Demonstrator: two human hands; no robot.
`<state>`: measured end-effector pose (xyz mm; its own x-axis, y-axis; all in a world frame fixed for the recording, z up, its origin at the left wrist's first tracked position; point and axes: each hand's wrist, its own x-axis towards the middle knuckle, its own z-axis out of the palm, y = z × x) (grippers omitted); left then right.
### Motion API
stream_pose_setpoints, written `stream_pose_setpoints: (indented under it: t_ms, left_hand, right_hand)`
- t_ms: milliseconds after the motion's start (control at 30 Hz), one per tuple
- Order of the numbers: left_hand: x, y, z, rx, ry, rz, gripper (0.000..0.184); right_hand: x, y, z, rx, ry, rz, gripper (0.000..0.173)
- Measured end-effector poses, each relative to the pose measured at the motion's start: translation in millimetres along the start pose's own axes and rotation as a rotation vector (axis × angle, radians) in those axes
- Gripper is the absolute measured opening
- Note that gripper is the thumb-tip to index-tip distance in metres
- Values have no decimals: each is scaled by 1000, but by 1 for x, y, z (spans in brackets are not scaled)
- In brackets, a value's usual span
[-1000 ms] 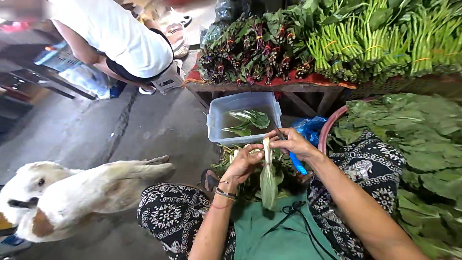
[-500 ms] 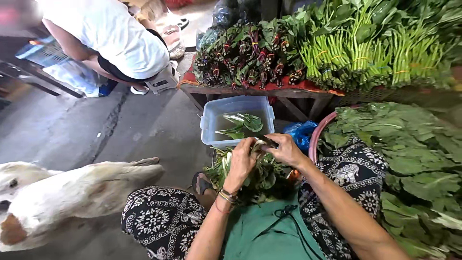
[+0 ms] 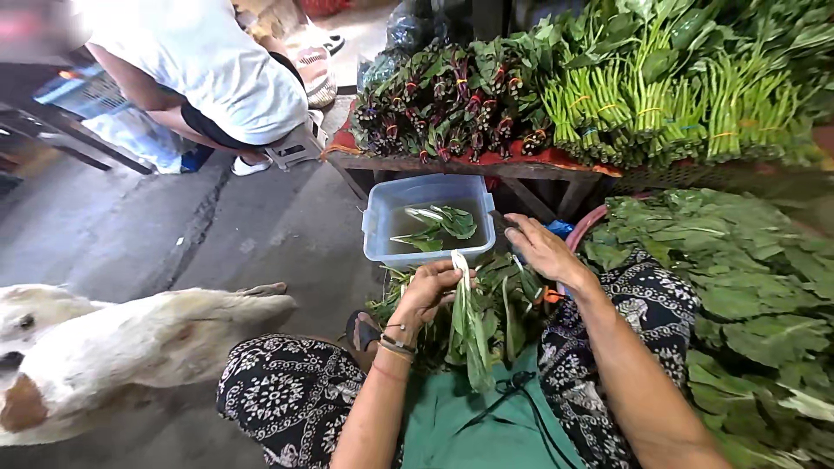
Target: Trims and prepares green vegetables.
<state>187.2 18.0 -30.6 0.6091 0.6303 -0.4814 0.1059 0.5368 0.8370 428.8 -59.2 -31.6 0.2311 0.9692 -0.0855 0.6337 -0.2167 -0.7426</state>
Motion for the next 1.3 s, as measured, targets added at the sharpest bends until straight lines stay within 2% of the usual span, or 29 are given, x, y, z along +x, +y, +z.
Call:
stream_pose_setpoints:
  t_ms: [100, 200, 267, 433, 500, 667, 733, 933, 1033, 1167, 1300]
  left_hand:
    - [2, -3, 4, -13, -18, -7, 19]
    - [2, -5, 7, -33, -38, 42, 24]
    - [1, -7, 12, -24, -24, 82, 28]
    - [1, -13, 15, 103, -28, 141, 32]
    - [3, -15, 13, 31, -56, 128, 32]
    - [10, -25, 6, -365, -237, 23, 29]
    - [10, -28, 7, -394, -233, 23, 29]
    - [9, -28, 23, 41, 102, 226, 35]
    - [9, -26, 14, 284, 102, 367, 38]
    - [8, -17, 0, 737, 39, 609, 29]
    - [3, -21, 13, 1145, 142, 842, 25]
  right_hand:
    - [0, -1, 11, 281, 28, -70, 47]
    - [-1, -12, 27, 473, -95, -57, 37]
    - [-2, -17, 38, 519, -131, -57, 35]
    - [-3, -22, 50, 520, -93, -11, 27]
    - [-4, -23, 48, 519, -108, 2, 24]
    - [-5, -25, 43, 604, -106, 81, 18]
    - [-3, -23, 44, 615, -71, 78, 16]
    - [-6, -22, 45, 436, -97, -59, 28]
    - [-7, -23, 45, 415, -84, -88, 25]
    - [-10, -25, 39, 326, -73, -198, 24]
    - [-11, -15, 41, 69, 4, -383, 22]
